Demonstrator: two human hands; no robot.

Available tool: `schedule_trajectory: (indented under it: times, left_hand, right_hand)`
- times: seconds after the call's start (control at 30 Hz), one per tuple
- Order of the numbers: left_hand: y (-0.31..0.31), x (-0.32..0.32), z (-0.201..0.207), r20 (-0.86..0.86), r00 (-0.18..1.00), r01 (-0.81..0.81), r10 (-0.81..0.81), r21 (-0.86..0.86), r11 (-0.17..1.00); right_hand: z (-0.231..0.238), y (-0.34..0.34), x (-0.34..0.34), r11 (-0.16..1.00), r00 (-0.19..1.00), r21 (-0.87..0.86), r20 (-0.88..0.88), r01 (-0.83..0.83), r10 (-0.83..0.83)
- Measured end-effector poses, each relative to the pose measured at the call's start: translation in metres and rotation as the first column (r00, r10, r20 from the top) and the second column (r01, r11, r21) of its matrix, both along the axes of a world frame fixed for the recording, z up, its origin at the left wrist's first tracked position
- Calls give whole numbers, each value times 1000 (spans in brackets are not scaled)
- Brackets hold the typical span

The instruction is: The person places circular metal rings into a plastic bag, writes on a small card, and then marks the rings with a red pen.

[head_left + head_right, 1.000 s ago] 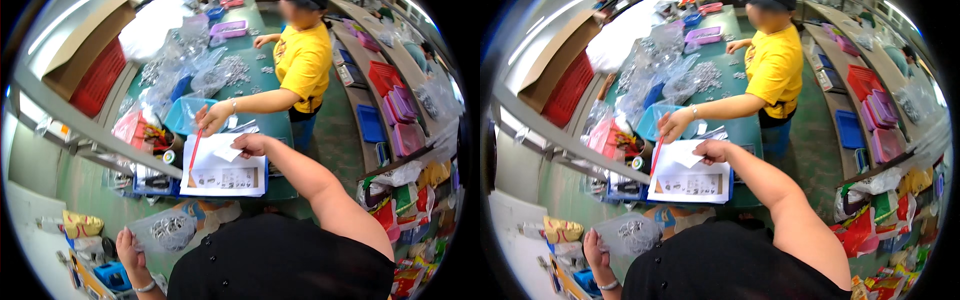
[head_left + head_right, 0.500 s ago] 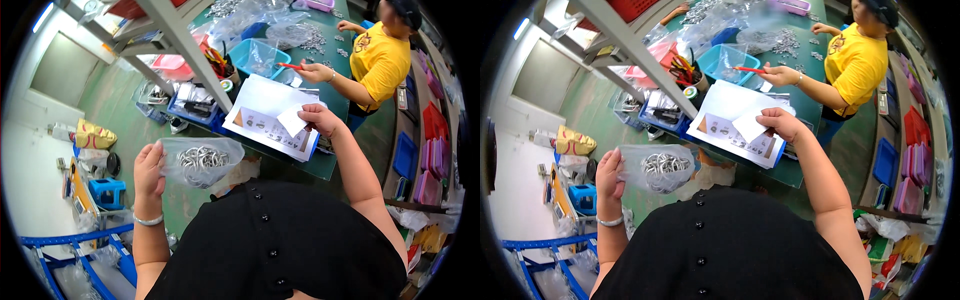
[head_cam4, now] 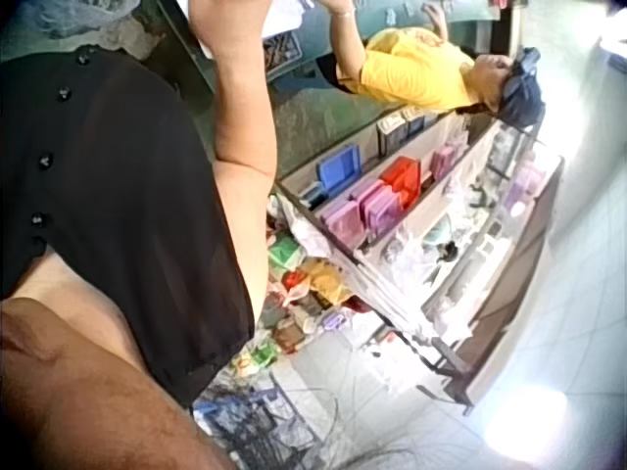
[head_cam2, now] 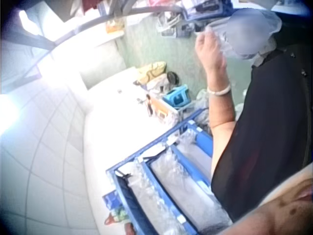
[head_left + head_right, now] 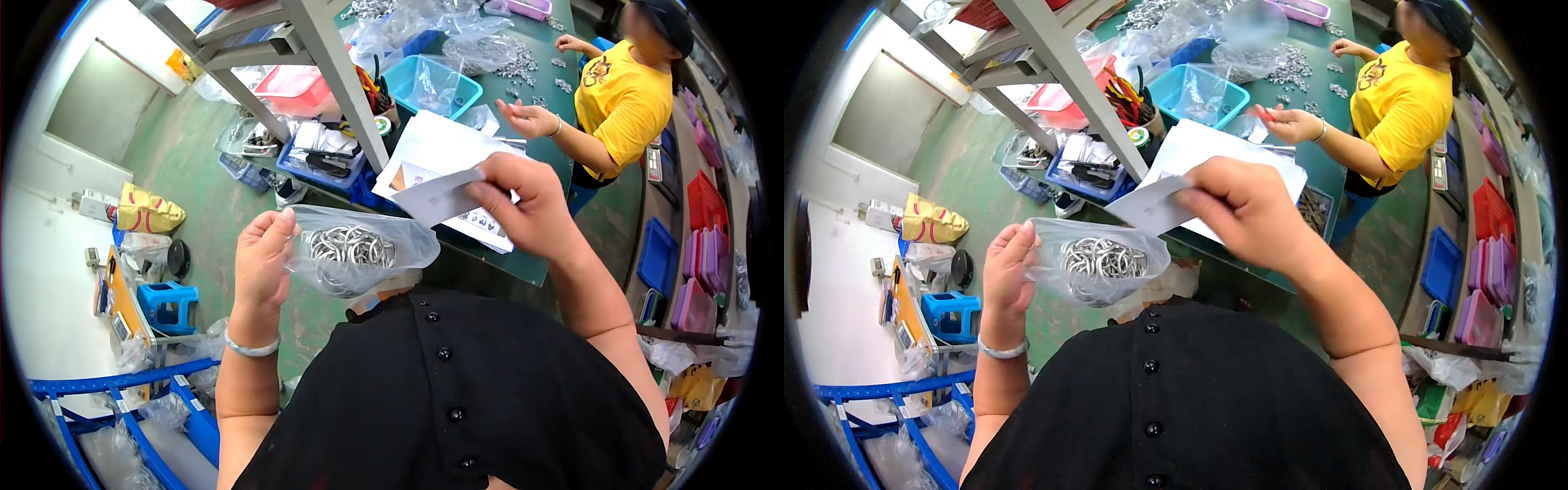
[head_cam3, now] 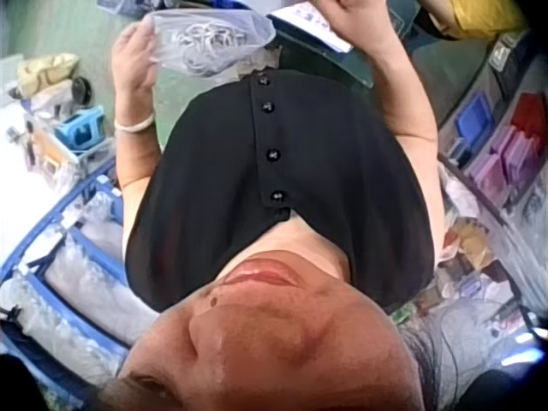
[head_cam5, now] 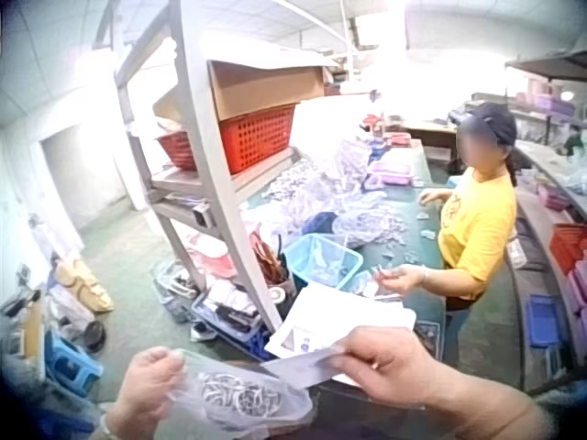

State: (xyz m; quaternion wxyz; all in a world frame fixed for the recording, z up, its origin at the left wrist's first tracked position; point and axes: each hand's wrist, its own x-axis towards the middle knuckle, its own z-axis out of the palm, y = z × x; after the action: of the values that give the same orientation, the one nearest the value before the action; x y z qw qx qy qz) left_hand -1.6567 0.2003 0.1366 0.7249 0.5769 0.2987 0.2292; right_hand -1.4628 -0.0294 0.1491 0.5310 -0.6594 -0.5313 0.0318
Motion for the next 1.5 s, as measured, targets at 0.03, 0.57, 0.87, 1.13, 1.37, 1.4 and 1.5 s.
schedule_trajectory:
  times: [0.03, 0.57, 0.87, 1.13, 1.37, 1.4, 1.5]
  left_hand:
    - [4, 0, 0, 1, 999, 36, -36, 2, 999]
    - [7, 10, -5, 3, 995, 102, -102, -44, 994]
    - [7, 8, 1, 19, 994, 111, -111, -31, 993]
    - [-5, 8, 12, -6, 1000, -20, 21, 46, 999]
    - [-24, 12, 26, -76, 984, -152, 161, 116, 982]
    - [-28, 15, 29, -60, 985, -156, 163, 113, 981]
    - [-37, 10, 31, -46, 978, -198, 205, 122, 973]
  right_hand:
    - [6, 6, -6, 1000, 997, 14, 76, -7, 6]
    - [-8, 36, -42, 961, 877, -240, 421, -137, 230]
    - [-68, -60, 69, 725, 768, -261, 135, 637, -626]
    - [-85, -31, 150, 752, 767, -150, 154, 642, -623]
    - [-88, -37, 172, 867, 855, -14, 175, 499, -489]
    - [-92, -37, 175, 880, 868, 40, 146, 473, -474]
    - [-68, -30, 151, 911, 912, 189, 123, 367, -392]
